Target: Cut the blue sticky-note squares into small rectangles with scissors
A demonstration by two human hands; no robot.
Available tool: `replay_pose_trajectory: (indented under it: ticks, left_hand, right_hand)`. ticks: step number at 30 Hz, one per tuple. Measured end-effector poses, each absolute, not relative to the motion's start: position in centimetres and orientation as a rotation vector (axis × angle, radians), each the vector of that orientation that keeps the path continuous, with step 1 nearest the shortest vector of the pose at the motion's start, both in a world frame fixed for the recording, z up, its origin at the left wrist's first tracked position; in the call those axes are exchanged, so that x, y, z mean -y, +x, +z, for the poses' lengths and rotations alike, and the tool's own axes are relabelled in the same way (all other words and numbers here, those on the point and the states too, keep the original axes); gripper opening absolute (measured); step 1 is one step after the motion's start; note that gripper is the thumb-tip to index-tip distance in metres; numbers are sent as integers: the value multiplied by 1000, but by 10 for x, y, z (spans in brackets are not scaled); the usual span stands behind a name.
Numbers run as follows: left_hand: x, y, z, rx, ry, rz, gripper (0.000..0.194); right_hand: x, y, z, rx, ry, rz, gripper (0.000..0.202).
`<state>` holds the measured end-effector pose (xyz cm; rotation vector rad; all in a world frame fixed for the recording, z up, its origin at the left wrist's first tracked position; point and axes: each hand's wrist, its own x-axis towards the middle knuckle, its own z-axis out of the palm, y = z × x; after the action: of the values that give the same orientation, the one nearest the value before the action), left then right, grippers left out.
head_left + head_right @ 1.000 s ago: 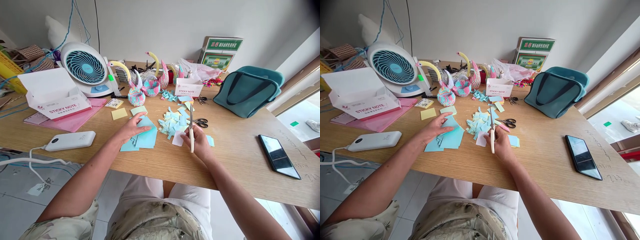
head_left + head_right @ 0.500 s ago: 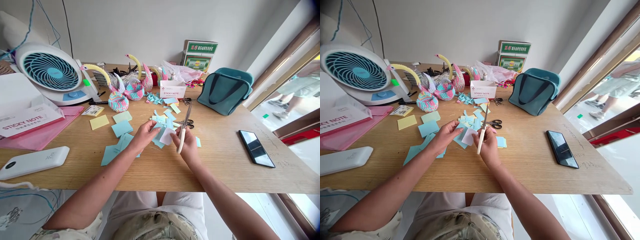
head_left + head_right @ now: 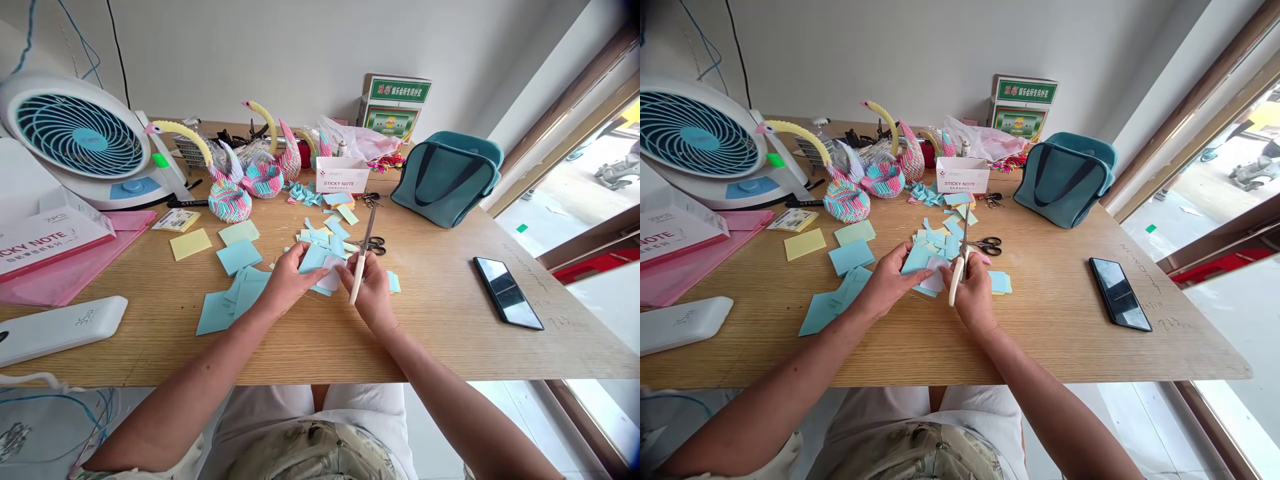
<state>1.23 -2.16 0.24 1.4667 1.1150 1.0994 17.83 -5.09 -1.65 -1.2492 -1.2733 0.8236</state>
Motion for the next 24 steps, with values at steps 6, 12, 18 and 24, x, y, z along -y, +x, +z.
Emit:
replay_pose_trajectory:
  ticks: [6, 12, 18, 24]
  left_hand:
    - [22, 6, 8, -1152, 1638, 1019, 39]
    - [22, -1, 13, -1166, 1547, 1015, 50]
    - [25, 0, 8, -922, 1161, 1032, 59]
    - [32, 15, -6, -878, 1003, 905, 52]
  right_hand:
    - [49, 184, -16, 1300, -1162, 926, 40]
    - [47, 185, -19, 1370, -1105, 1031, 35]
    - [49, 182, -15, 1282, -1152, 1000, 35]
    - [50, 184, -13, 1189, -1134, 910, 36]
